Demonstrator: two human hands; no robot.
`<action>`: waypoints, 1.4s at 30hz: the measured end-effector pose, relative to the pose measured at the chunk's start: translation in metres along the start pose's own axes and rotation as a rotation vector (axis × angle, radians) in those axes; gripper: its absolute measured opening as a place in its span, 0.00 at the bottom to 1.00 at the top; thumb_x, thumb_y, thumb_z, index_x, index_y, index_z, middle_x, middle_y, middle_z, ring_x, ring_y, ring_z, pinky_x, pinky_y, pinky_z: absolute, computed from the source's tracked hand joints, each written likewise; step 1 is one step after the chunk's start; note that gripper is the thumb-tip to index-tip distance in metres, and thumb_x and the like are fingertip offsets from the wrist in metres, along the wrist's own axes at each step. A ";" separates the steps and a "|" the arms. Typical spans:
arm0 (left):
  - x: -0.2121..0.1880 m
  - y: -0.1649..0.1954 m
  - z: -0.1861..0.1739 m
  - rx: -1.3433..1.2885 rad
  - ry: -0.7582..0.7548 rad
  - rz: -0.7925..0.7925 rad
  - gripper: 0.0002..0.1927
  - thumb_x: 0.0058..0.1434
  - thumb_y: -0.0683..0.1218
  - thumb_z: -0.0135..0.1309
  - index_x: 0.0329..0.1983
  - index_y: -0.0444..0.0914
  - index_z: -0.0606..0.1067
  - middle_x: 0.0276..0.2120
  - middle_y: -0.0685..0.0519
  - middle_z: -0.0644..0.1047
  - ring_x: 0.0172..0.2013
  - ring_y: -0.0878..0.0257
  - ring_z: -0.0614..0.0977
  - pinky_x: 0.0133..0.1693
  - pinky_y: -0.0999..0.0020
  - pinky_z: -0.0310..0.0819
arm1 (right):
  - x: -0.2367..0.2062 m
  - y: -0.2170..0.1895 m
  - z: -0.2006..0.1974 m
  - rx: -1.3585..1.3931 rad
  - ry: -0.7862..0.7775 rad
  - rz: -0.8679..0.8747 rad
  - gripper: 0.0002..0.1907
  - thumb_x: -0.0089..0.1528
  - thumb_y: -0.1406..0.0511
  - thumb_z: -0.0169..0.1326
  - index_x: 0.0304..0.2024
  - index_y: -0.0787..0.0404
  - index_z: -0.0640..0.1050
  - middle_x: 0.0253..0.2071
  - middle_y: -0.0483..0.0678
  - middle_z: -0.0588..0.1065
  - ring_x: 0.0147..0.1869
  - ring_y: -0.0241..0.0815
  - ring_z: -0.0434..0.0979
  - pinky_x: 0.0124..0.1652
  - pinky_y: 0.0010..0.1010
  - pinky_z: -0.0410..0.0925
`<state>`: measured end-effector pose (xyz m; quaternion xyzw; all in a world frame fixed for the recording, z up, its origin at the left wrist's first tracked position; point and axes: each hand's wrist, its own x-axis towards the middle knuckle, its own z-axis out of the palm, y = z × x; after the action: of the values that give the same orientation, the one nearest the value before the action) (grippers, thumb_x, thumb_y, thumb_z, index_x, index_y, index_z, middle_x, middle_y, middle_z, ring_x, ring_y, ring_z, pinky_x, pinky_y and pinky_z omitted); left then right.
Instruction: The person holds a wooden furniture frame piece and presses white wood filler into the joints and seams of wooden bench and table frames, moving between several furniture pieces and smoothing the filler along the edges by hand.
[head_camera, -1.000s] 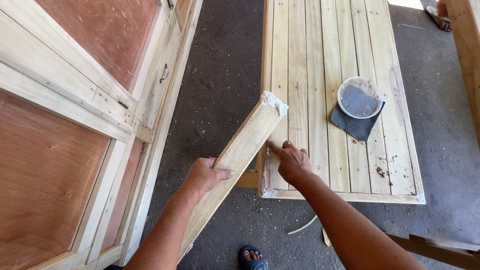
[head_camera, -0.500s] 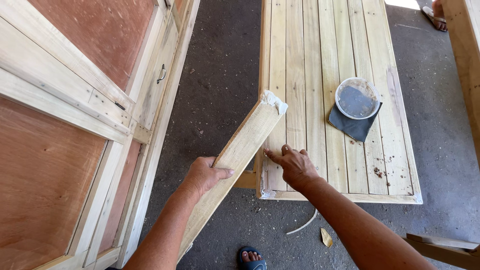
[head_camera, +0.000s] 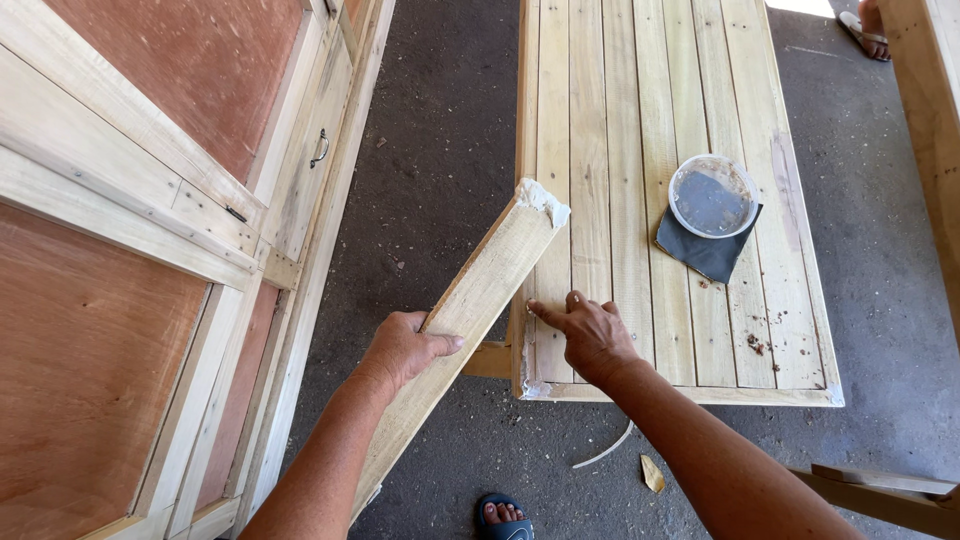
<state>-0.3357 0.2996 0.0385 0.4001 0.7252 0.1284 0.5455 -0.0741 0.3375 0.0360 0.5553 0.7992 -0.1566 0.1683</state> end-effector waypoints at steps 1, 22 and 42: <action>0.000 0.000 0.000 0.000 -0.003 -0.005 0.24 0.53 0.53 0.65 0.49 0.36 0.81 0.33 0.39 0.85 0.31 0.55 0.88 0.34 0.59 0.84 | 0.001 -0.001 -0.001 0.008 -0.010 0.009 0.44 0.65 0.79 0.40 0.72 0.26 0.61 0.47 0.49 0.70 0.40 0.40 0.70 0.51 0.35 0.67; -0.002 0.001 0.009 0.043 -0.019 -0.004 0.25 0.52 0.53 0.66 0.50 0.36 0.81 0.33 0.40 0.85 0.30 0.56 0.88 0.34 0.59 0.84 | -0.007 0.007 -0.008 -0.061 -0.116 -0.031 0.48 0.65 0.77 0.42 0.69 0.11 0.57 0.50 0.44 0.70 0.48 0.38 0.69 0.53 0.34 0.63; -0.011 -0.011 0.001 -0.011 -0.006 0.024 0.22 0.53 0.53 0.64 0.48 0.36 0.82 0.32 0.39 0.85 0.31 0.56 0.88 0.35 0.59 0.84 | -0.001 -0.045 -0.001 -0.511 -0.142 -0.224 0.10 0.67 0.69 0.49 0.42 0.72 0.77 0.44 0.55 0.72 0.40 0.42 0.71 0.53 0.39 0.68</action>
<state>-0.3389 0.2843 0.0391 0.4063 0.7180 0.1377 0.5481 -0.1161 0.3224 0.0397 0.3909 0.8553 -0.0062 0.3401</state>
